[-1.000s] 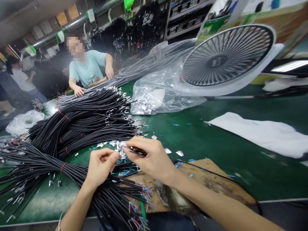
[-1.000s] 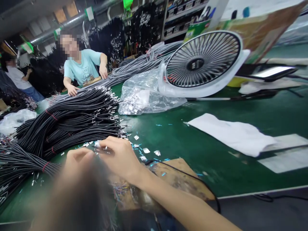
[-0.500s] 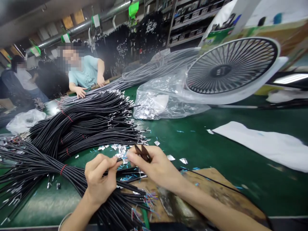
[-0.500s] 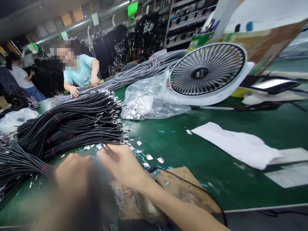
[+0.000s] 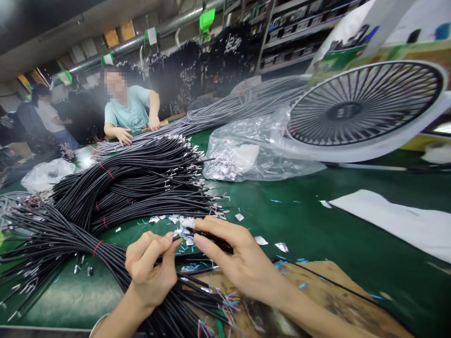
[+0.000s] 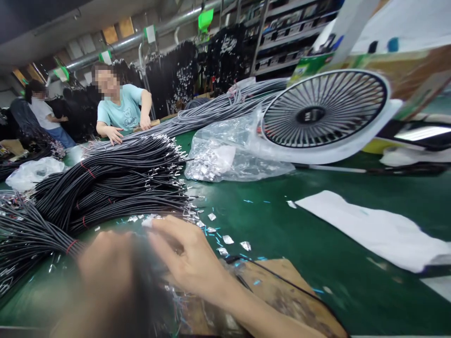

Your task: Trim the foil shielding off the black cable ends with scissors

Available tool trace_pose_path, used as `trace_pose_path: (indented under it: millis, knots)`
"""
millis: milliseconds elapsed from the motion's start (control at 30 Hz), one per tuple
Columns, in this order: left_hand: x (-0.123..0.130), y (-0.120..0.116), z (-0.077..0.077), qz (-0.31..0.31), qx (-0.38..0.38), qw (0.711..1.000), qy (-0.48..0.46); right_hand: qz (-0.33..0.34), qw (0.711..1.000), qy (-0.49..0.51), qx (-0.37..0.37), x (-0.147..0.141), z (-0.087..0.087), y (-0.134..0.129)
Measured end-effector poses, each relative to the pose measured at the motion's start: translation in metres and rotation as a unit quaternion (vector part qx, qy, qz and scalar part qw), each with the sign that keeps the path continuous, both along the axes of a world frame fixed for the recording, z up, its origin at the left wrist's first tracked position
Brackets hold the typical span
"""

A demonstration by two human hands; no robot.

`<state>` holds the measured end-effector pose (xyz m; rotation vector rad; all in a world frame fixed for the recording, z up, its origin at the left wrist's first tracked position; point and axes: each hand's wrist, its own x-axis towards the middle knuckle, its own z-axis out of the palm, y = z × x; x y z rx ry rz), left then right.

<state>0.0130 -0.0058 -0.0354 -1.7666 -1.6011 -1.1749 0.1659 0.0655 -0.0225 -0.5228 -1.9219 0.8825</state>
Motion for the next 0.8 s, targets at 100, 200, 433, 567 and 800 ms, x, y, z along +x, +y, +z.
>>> trace_pose_path:
  millis: [100, 200, 433, 567, 800]
  knots:
    - [0.0005, -0.0002, 0.0005, 0.008, -0.011, 1.000, 0.008, 0.013, 1.000, 0.012, -0.003, 0.0002, 0.0028, -0.0004]
    - [0.0003, -0.0002, 0.0002, 0.011, -0.023, 1.000, 0.011, 0.014, 1.000, 0.008, -0.009, 0.0002, 0.0045, -0.0006]
    - [-0.0004, -0.0007, -0.0016, -0.008, -0.014, 1.000, 0.003, 0.011, 0.999, 0.008, -0.033, 0.0000, 0.0024, -0.0004]
    - [-0.0002, -0.0011, -0.0004, -0.016, -0.022, 1.000, 0.004, 0.012, 0.999, 0.007, -0.041, 0.0005, 0.0022, -0.0005]
    - [0.0026, 0.0003, 0.0036, -0.015, -0.027, 0.999, 0.022, 0.008, 0.999, 0.017, -0.049, 0.0005, 0.0016, -0.0002]
